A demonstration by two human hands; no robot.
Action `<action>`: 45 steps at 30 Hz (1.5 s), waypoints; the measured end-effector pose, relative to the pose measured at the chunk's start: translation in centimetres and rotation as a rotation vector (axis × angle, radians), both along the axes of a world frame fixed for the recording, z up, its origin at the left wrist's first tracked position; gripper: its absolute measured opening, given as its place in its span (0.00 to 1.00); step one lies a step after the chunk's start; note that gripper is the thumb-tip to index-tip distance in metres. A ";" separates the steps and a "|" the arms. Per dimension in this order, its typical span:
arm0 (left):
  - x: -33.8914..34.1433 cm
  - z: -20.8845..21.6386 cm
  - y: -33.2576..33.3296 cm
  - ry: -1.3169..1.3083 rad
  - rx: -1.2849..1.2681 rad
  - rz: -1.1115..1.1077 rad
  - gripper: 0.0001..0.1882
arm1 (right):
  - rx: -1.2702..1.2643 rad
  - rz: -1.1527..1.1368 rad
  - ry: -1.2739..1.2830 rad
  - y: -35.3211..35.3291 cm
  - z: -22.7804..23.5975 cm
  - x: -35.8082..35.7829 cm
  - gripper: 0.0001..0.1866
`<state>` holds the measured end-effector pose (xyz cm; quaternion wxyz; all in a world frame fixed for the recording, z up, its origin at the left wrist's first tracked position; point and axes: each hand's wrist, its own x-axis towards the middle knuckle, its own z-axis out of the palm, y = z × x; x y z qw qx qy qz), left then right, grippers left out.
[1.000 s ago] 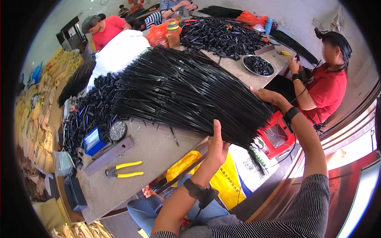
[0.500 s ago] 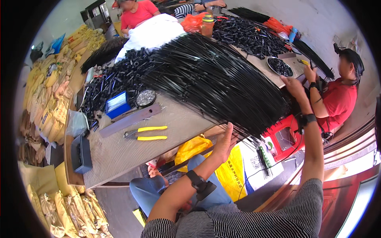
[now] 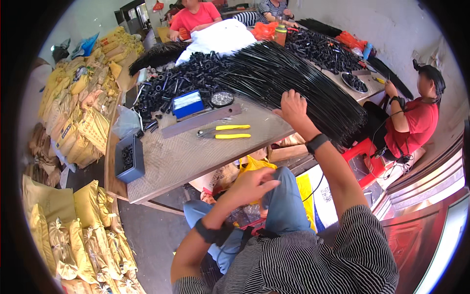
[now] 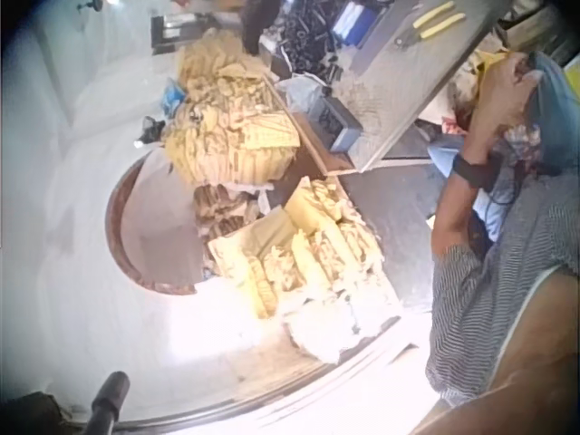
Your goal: The worker is assembling umbrella ribs and stretchers using a specialized guide and pliers.
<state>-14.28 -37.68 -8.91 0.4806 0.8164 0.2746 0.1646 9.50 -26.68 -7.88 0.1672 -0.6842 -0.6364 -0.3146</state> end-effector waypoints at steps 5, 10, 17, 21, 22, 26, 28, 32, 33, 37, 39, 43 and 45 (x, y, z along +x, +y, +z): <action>-6.2 -0.7 -0.1 0.009 0.097 0.191 0.22 | -0.205 -0.031 0.055 2.3 -1.8 -1.1 0.19; -2.2 -0.5 0.6 0.137 0.093 -0.033 0.20 | -0.337 0.004 0.077 3.4 -1.5 -0.1 0.17; 8.0 -3.3 7.4 -0.057 0.528 0.089 0.30 | -0.433 0.064 0.668 4.3 2.6 0.2 0.16; 13.5 -3.3 11.2 0.049 0.708 0.380 0.43 | -0.596 0.070 0.862 5.7 4.5 2.1 0.15; 14.5 -3.1 11.9 0.038 0.670 0.438 0.46 | -0.559 0.070 0.892 6.2 4.7 2.5 0.14; 17.7 -3.8 14.6 -0.066 0.615 0.651 0.54 | -0.566 0.019 0.754 7.6 6.2 3.3 0.11; 18.4 -4.0 15.8 -0.076 0.603 0.667 0.57 | -0.566 0.033 0.724 7.8 7.1 3.6 0.11; 18.0 -3.5 17.2 -0.291 0.562 0.678 0.58 | -0.556 -0.045 0.539 7.6 9.3 3.1 0.22; 17.8 -2.6 17.0 -0.168 0.610 0.639 0.57 | -0.589 -0.054 0.491 8.0 9.4 3.2 0.24; 17.9 -3.5 17.7 0.209 0.730 0.432 0.54 | -0.557 0.003 0.257 8.4 12.4 3.3 0.22; 18.0 -3.5 18.2 0.252 0.717 0.428 0.53 | -0.418 0.026 0.107 8.2 15.6 2.7 0.20; 18.6 -3.3 17.9 0.285 0.690 0.404 0.50 | -0.110 0.158 0.122 8.8 21.7 3.6 0.18; 18.5 -3.5 18.0 0.290 0.686 0.406 0.50 | -0.046 0.268 0.154 9.6 23.4 3.8 0.19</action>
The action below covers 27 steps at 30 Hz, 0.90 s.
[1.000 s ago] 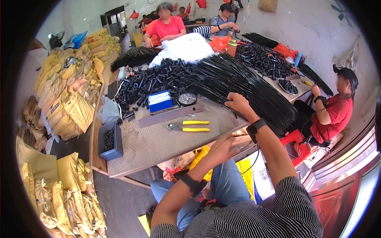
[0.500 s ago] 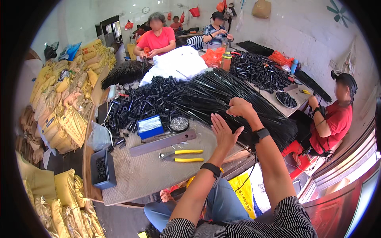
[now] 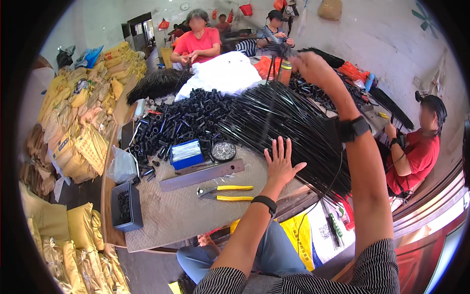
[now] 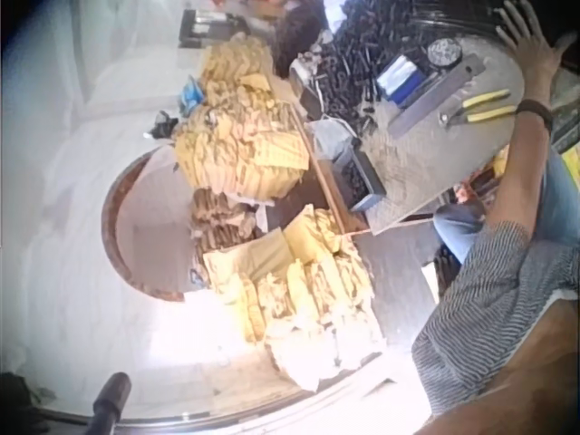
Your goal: The worker is assembling umbrella ribs and stretchers using a specialized guide and pliers.
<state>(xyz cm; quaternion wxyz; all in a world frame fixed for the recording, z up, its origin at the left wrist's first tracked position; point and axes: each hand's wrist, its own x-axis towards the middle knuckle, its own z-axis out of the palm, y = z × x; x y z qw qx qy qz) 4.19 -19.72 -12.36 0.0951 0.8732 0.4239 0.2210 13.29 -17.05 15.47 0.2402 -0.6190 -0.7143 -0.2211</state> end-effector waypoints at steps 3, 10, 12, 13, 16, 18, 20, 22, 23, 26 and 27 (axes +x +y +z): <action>-0.7 -0.3 0.3 -0.034 0.009 -0.016 0.49 | -0.031 0.135 0.496 -0.1 1.2 -2.1 0.17; -4.7 0.2 0.5 -0.209 -0.097 -0.106 0.37 | 0.389 0.560 1.219 -1.4 1.0 -7.1 0.14; -6.7 1.6 -2.1 -0.171 -0.203 -0.287 0.34 | 0.491 0.520 1.072 -1.8 0.2 -5.6 0.14; -8.2 2.3 -3.7 -0.132 -0.309 -0.463 0.31 | 0.586 0.479 0.923 -1.9 -0.4 -5.0 0.14; -15.2 5.5 -10.1 0.056 -0.397 -0.707 0.26 | 0.631 0.440 0.830 -2.6 -8.3 -6.6 0.10; -18.6 8.6 -12.9 0.288 -0.672 -0.835 0.25 | 0.450 0.485 0.977 -2.3 -16.2 -8.0 0.09; -20.2 13.0 -15.3 0.236 -0.790 -0.728 0.24 | 0.383 0.456 0.929 -2.1 -16.7 -7.8 0.08; -20.9 14.6 -16.3 0.177 -0.791 -0.635 0.23 | 0.318 0.578 0.983 -1.9 -15.2 -9.0 0.08; -20.5 14.6 -15.9 -0.103 -0.704 -0.637 0.21 | 0.319 0.602 0.976 -1.6 -14.1 -9.0 0.08; -20.1 16.4 -15.1 -0.827 -0.575 -0.424 0.17 | -0.409 0.883 1.396 -3.4 -9.9 -11.9 0.10; -19.9 17.2 -14.0 -0.945 -0.486 -0.368 0.17 | -0.467 0.860 1.335 -4.6 -8.6 -12.7 0.10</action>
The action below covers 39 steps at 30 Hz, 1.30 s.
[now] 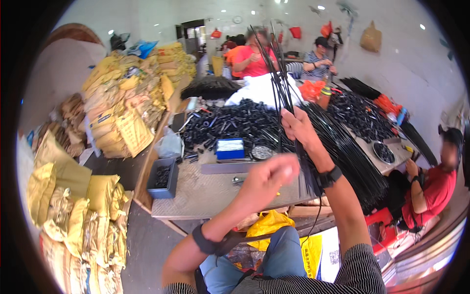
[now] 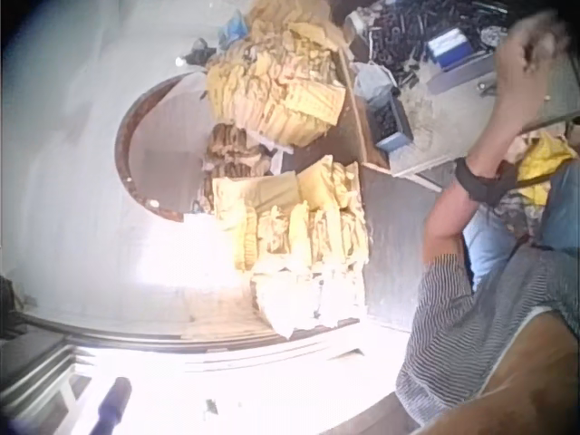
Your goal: The worker is assembling umbrella ribs and stretchers using a specialized guide and pliers.
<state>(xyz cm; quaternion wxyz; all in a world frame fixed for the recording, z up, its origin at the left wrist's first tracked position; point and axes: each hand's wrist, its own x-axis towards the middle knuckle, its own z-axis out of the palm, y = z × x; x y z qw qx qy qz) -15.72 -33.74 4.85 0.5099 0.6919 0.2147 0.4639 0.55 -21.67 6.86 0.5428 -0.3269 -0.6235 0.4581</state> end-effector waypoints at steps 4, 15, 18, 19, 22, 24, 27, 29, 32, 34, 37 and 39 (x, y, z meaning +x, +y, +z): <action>1.4 0.8 4.0 -0.243 -0.022 0.399 0.20 | 0.498 -0.315 -0.412 -2.6 -1.0 -2.9 0.08; -3.2 0.3 5.0 -0.486 -0.390 0.053 0.17 | -0.206 0.227 -0.077 -12.9 -6.4 -4.7 0.08; -2.8 0.1 1.6 -0.491 -0.383 0.057 0.18 | -0.120 0.161 0.120 -14.5 -9.7 -5.4 0.06; -3.0 0.0 0.4 -0.403 -0.321 0.066 0.17 | -0.055 0.148 0.154 -15.4 -10.5 -5.9 0.06; -3.7 -1.4 0.9 -0.201 -0.298 0.195 0.15 | 0.033 -0.008 0.147 -15.6 -11.4 -8.2 0.06; -4.0 -2.3 1.6 -0.181 -0.307 0.249 0.13 | -0.043 -0.056 0.225 -15.3 -12.0 -9.0 0.07; -4.5 -1.7 2.6 -0.142 -0.264 0.312 0.13 | -0.065 -0.032 0.193 -14.0 -11.9 -9.5 0.07; -4.7 -2.1 2.9 -0.147 -0.228 0.324 0.11 | -0.169 -0.005 0.201 -13.8 -11.3 -9.6 0.08; -5.2 -2.6 3.6 -0.104 -0.218 0.378 0.10 | -0.073 0.040 0.313 -12.8 -11.6 -9.3 0.08; -5.1 -2.6 3.7 -0.141 -0.243 0.394 0.09 | -0.223 -0.104 0.293 -12.1 -11.1 -8.4 0.07; -6.2 -2.6 4.3 -0.100 -0.087 0.509 0.07 | 0.324 -0.559 -0.416 -9.4 -9.9 -4.0 0.06; -6.4 -1.5 4.1 -0.082 -0.089 0.496 0.05 | 0.318 -0.596 -0.518 -7.9 -8.3 -0.9 0.05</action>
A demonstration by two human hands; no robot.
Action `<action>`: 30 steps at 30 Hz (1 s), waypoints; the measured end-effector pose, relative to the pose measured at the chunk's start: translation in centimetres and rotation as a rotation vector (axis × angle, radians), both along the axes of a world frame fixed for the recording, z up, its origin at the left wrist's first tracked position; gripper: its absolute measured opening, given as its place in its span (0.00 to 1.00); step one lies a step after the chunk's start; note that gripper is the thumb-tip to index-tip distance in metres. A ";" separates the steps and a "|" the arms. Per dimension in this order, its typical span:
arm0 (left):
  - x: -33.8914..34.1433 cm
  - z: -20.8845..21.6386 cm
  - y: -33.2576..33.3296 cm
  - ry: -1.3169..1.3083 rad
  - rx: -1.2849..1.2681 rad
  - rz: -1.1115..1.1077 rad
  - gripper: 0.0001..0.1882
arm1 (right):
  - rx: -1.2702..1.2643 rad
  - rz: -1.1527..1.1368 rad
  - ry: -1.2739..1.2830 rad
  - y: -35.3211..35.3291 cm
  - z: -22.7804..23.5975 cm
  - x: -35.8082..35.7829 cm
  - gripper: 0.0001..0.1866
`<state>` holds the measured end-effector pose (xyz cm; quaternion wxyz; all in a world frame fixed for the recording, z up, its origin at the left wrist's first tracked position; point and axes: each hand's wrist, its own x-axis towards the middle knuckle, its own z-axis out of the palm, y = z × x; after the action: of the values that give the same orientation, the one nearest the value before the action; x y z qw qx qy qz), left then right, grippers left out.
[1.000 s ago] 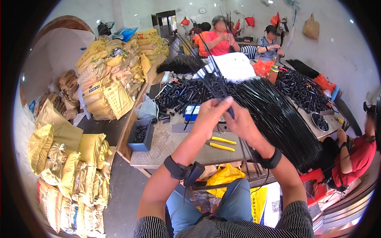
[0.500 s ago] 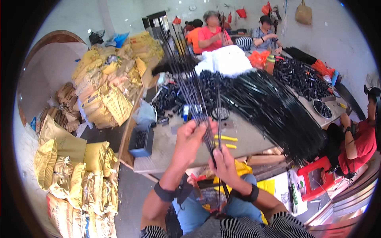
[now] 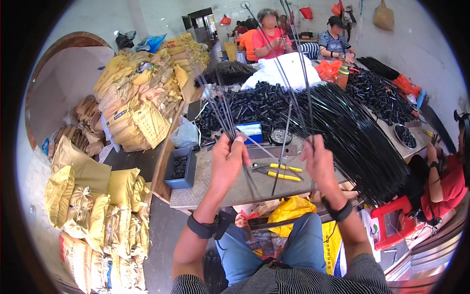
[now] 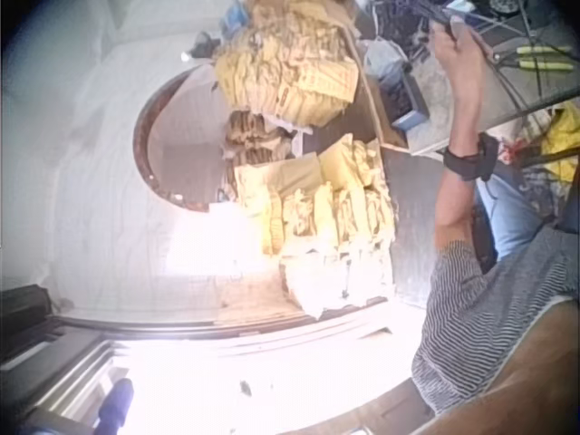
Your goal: The worker is assembling umbrella ribs and stretchers using a specialized guide and pliers.
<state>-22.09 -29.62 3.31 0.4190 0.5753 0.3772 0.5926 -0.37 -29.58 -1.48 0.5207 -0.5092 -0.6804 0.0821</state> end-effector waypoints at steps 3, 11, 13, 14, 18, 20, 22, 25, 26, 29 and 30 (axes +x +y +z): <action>-0.6 0.2 0.0 -0.077 -0.102 -0.037 0.04 | -0.252 0.393 0.498 -1.1 2.3 0.9 0.07; -1.1 0.5 0.6 -0.252 -0.320 -0.244 0.20 | -0.184 0.356 0.570 -0.6 2.7 1.5 0.09; -0.5 0.6 0.2 -0.266 -0.319 -0.246 0.20 | -0.247 0.327 0.572 -1.0 3.4 1.0 0.09; -1.1 -0.4 1.0 -0.275 -0.268 -0.391 0.20 | -0.251 0.377 0.580 -1.4 3.2 0.0 0.09; 4.0 -0.4 -0.3 -0.389 -0.253 -0.257 0.18 | -0.364 0.497 0.544 -2.8 2.4 -3.5 0.09; 4.9 -0.9 -0.5 -0.434 -0.248 -0.328 0.17 | -0.180 0.504 0.460 -2.5 0.7 -4.8 0.09; 4.7 -0.9 -0.7 -0.509 -0.256 -0.433 0.18 | -0.128 0.444 0.366 -2.9 0.5 -5.0 0.09; 4.6 -0.9 -0.8 -0.566 -0.259 -0.451 0.18 | 0.007 0.281 0.139 -4.3 -0.1 -4.9 0.10; 4.6 -0.8 -0.8 -0.568 -0.258 -0.451 0.18 | -0.025 0.253 0.168 -4.8 -0.6 -5.0 0.11; 5.2 -0.9 -0.9 -0.646 -0.245 -0.458 0.18 | -0.123 0.335 0.376 -5.4 -2.7 -5.2 0.12; 5.0 -1.1 -0.9 -0.633 -0.239 -0.460 0.18 | -0.310 0.510 0.546 -6.1 -2.0 -5.4 0.11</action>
<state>-17.05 -30.54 2.19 0.6997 0.3812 0.1573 0.5835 -5.73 -35.66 -3.43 0.5623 -0.3562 -0.6010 0.4423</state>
